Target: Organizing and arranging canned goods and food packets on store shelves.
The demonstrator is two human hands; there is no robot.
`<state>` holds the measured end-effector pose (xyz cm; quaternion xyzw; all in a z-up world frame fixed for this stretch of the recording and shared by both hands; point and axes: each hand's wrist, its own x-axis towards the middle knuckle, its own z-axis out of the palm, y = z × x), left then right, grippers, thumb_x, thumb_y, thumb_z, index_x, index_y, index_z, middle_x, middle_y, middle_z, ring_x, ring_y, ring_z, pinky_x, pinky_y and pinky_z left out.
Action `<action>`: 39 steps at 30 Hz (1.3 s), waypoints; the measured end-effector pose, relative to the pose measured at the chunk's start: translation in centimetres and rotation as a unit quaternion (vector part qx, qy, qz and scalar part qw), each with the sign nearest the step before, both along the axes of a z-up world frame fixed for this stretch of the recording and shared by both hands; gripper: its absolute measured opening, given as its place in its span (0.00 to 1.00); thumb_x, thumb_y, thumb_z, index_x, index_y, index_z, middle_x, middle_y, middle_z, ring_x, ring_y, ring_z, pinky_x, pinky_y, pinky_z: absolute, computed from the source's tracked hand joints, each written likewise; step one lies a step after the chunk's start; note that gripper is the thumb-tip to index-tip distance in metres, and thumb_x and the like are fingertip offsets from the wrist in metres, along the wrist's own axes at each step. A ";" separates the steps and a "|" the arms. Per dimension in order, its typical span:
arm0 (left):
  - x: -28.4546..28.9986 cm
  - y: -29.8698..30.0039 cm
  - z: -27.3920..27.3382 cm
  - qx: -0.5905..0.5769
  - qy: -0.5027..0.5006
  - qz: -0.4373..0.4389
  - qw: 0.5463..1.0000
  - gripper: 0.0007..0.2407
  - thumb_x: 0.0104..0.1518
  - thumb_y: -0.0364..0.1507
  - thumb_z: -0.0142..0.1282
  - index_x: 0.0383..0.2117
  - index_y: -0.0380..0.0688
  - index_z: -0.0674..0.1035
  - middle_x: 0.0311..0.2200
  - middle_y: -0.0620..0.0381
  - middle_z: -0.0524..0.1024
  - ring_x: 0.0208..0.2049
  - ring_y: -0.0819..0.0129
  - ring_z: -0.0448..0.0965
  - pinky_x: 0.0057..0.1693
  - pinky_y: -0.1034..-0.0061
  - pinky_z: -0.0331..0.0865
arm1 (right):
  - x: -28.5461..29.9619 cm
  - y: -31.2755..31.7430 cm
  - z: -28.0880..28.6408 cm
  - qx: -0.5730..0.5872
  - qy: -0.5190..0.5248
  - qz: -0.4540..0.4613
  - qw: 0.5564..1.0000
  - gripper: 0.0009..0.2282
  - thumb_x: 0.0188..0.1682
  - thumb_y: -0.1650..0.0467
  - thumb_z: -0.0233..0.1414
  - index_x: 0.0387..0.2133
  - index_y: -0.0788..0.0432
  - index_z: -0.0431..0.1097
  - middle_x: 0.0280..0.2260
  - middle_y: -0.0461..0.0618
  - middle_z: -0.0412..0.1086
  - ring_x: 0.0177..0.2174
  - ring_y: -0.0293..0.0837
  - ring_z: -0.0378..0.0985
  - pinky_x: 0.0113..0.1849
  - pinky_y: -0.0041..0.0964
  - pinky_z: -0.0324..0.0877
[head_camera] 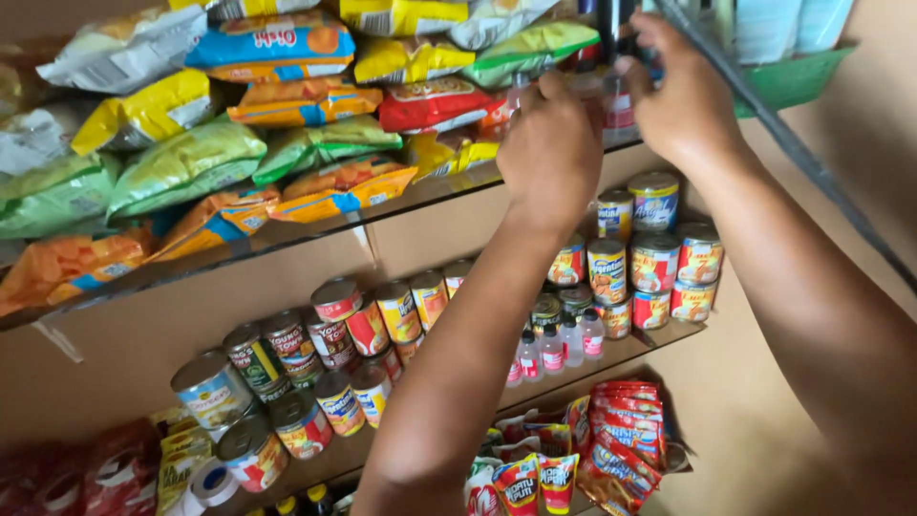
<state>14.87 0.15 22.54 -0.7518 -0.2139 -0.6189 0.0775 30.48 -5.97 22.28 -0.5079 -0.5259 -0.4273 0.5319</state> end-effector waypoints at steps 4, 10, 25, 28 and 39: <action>1.5 0.5 0.3 -0.060 0.043 -0.017 0.997 0.15 0.59 0.36 0.57 0.44 0.37 0.71 0.39 0.43 0.82 0.37 0.47 0.86 0.41 0.54 0.78 | 0.5 0.4 0.6 -0.042 0.009 -0.022 0.999 0.17 0.59 0.69 0.57 0.58 0.62 0.69 0.49 0.64 0.75 0.47 0.57 0.78 0.47 0.49 0.71; 1.0 -0.3 0.3 -0.096 0.074 -0.015 0.992 0.24 0.56 0.39 0.58 0.49 0.32 0.65 0.37 0.40 0.81 0.36 0.45 0.85 0.40 0.52 0.77 | 0.3 -0.9 0.0 -0.047 0.039 0.064 0.996 0.16 0.53 0.71 0.62 0.52 0.63 0.70 0.44 0.57 0.75 0.39 0.47 0.78 0.42 0.42 0.73; -14.7 -5.5 -8.5 -0.056 0.049 -0.100 0.992 0.21 0.57 0.33 0.62 0.56 0.50 0.68 0.42 0.47 0.81 0.36 0.42 0.83 0.38 0.49 0.74 | -11.1 -6.9 -8.6 -0.126 0.044 0.336 0.932 0.17 0.58 0.82 0.54 0.59 0.66 0.63 0.51 0.54 0.73 0.53 0.39 0.76 0.55 0.34 0.71; -18.3 -6.0 -12.3 -0.065 0.066 -0.117 0.989 0.20 0.61 0.33 0.62 0.57 0.52 0.68 0.44 0.51 0.81 0.39 0.48 0.84 0.40 0.56 0.77 | -14.3 -7.6 -11.4 -0.177 0.080 0.384 0.903 0.17 0.54 0.81 0.52 0.55 0.65 0.61 0.51 0.53 0.71 0.53 0.37 0.74 0.56 0.34 0.72; -19.7 5.4 -25.0 -0.241 0.101 -0.088 0.961 0.20 0.53 0.24 0.64 0.52 0.42 0.71 0.37 0.44 0.82 0.39 0.46 0.83 0.42 0.55 0.74 | -16.8 3.1 -23.1 -0.264 0.044 0.297 0.917 0.17 0.45 0.74 0.67 0.46 0.63 0.71 0.41 0.51 0.76 0.42 0.42 0.81 0.43 0.40 0.76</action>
